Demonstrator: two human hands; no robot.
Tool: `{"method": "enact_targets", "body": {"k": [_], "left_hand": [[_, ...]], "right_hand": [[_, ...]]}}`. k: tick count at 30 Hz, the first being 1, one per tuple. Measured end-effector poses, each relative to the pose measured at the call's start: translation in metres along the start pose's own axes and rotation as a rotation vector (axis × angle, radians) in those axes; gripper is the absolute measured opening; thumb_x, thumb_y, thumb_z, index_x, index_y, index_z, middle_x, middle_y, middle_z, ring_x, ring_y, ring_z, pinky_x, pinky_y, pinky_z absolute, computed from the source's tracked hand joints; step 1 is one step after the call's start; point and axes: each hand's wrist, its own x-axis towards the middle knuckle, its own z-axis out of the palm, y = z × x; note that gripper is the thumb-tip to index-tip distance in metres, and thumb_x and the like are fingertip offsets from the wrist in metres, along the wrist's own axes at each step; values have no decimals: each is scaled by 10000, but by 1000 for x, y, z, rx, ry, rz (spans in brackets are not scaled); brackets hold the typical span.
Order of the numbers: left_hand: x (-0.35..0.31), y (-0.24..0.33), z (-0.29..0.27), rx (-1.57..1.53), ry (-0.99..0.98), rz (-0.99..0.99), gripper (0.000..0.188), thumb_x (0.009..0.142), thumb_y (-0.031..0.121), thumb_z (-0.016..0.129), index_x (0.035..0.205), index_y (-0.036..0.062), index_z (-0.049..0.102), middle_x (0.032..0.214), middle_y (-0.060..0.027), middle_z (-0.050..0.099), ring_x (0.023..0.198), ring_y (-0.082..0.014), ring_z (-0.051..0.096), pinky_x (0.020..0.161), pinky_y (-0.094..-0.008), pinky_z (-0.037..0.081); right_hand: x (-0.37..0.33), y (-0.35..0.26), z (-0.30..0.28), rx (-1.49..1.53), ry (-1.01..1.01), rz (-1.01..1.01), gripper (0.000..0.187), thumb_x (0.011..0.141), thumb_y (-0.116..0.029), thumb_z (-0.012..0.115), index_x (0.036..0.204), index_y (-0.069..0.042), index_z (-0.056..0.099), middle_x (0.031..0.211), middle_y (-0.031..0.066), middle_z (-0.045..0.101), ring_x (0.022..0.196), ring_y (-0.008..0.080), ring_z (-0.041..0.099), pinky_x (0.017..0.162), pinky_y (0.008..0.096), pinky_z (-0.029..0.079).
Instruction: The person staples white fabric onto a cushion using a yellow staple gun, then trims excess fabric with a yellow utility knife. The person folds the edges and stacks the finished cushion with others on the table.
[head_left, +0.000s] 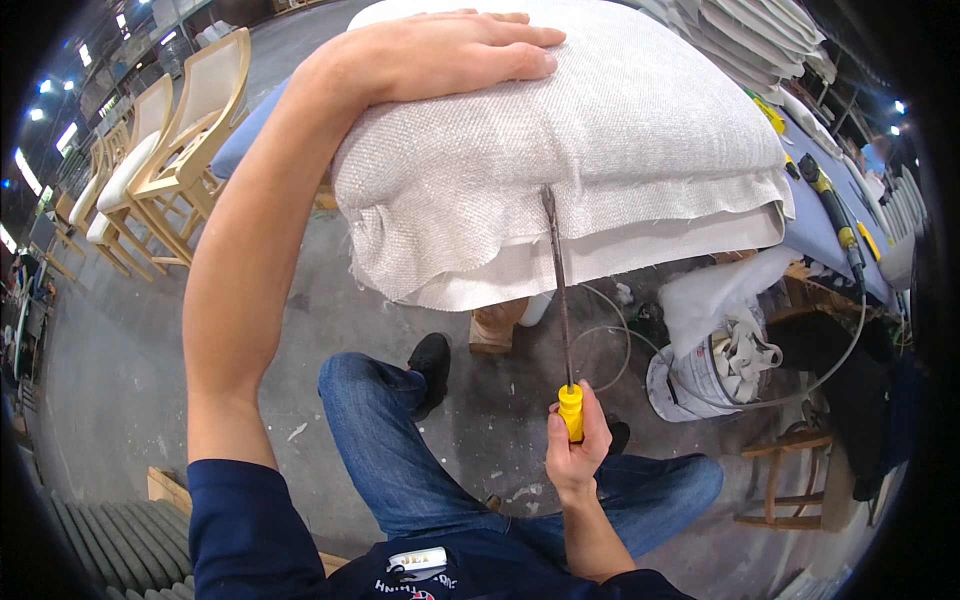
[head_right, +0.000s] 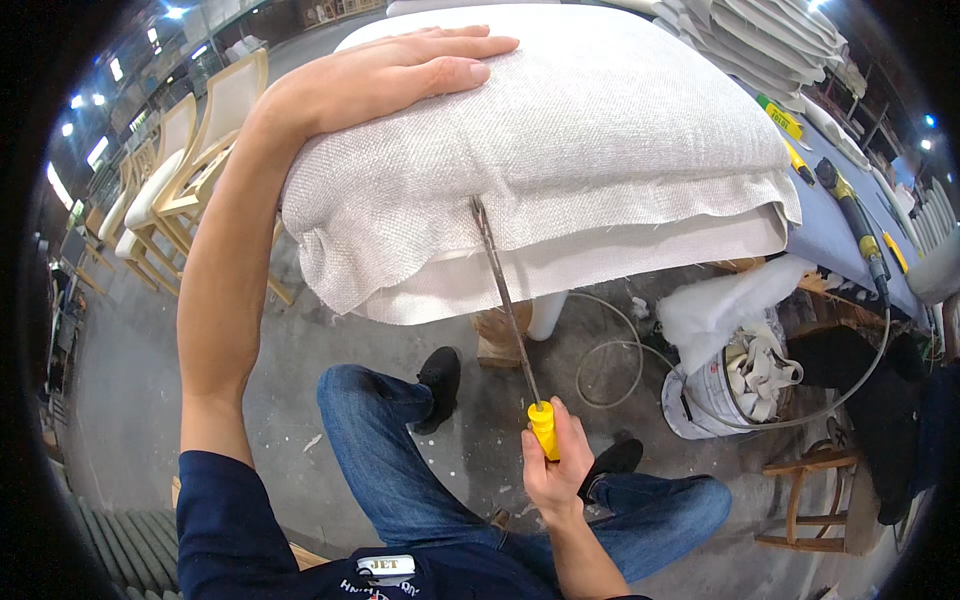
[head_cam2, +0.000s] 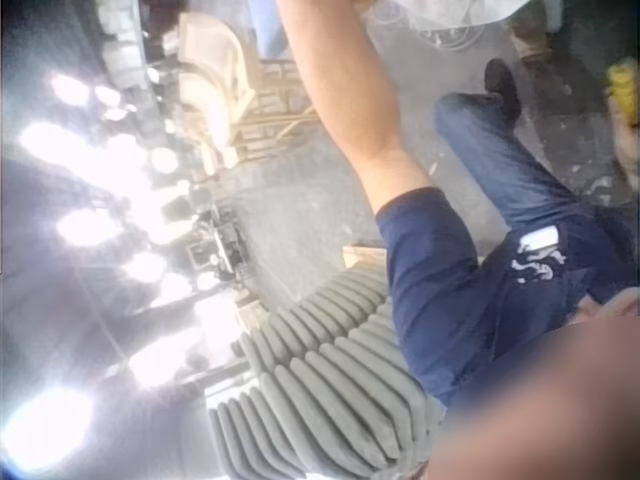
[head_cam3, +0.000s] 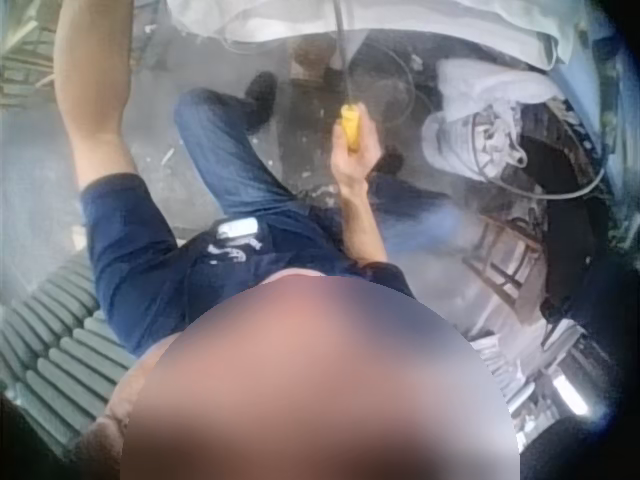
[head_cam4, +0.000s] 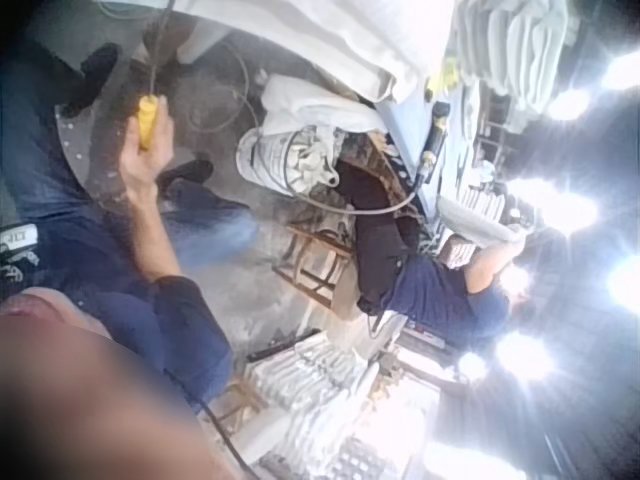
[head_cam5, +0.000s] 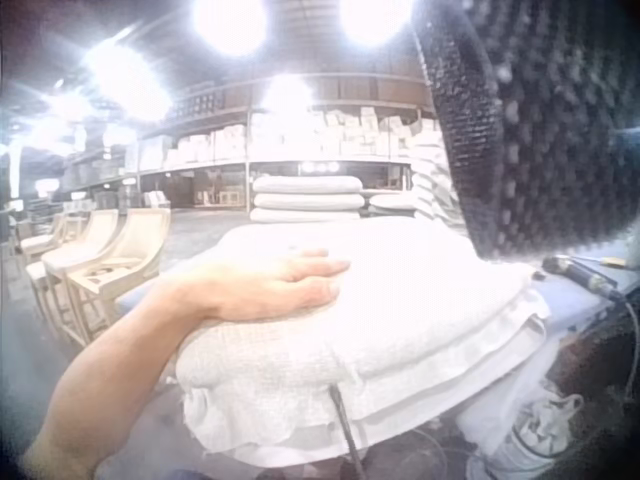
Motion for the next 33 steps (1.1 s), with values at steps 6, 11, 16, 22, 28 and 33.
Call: {"method": "enact_targets", "body": {"k": [6, 11, 16, 22, 28, 33], "left_hand": [[0, 0, 0, 6, 1, 4, 710, 984, 663, 465, 1510, 202, 590, 1611, -154, 476, 1514, -355, 411, 1268, -462, 275], [1, -4, 2, 1, 15, 36, 717, 985, 652, 472, 1509, 177, 589, 1599, -161, 491, 1502, -360, 428, 1264, -455, 279], [0, -4, 4, 10, 33, 36, 705, 986, 639, 480, 1495, 167, 605, 1576, -172, 517, 1486, -363, 450, 1258, -456, 291], [-1, -2, 5, 8, 45, 7, 703, 978, 639, 489, 1486, 169, 615, 1564, -177, 529, 1478, -373, 458, 1251, -457, 304], [-2, -4, 2, 10, 39, 23, 712, 978, 639, 482, 1490, 159, 609, 1565, -183, 525, 1470, -380, 466, 1246, -462, 316], [-23, 56, -49, -70, -241, -71, 757, 1033, 624, 407, 1603, 128, 428, 1672, -186, 363, 1562, -354, 305, 1295, -436, 206]], "right_hand": [[4, -4, -6, -86, 26, -52, 533, 848, 12, 778, 1351, 61, 607, 896, 173, 653, 724, 257, 621, 665, 329, 497], [12, -2, -13, -172, -8, -96, 487, 911, 39, 695, 1380, 94, 574, 927, 114, 650, 761, 162, 628, 711, 273, 499], [12, 4, -13, -154, 1, -89, 476, 916, 36, 693, 1375, 97, 579, 936, 111, 655, 782, 156, 642, 722, 271, 508], [6, 11, -6, -76, 36, -69, 537, 833, 25, 779, 1342, 71, 613, 909, 168, 649, 740, 234, 628, 665, 318, 494], [10, 8, -1, -87, 39, -62, 520, 839, 26, 774, 1334, 72, 620, 907, 169, 649, 742, 239, 628, 671, 318, 496], [14, 8, -10, -167, 53, -65, 516, 828, 37, 780, 1322, 69, 632, 903, 169, 649, 741, 244, 630, 665, 318, 497]]}}
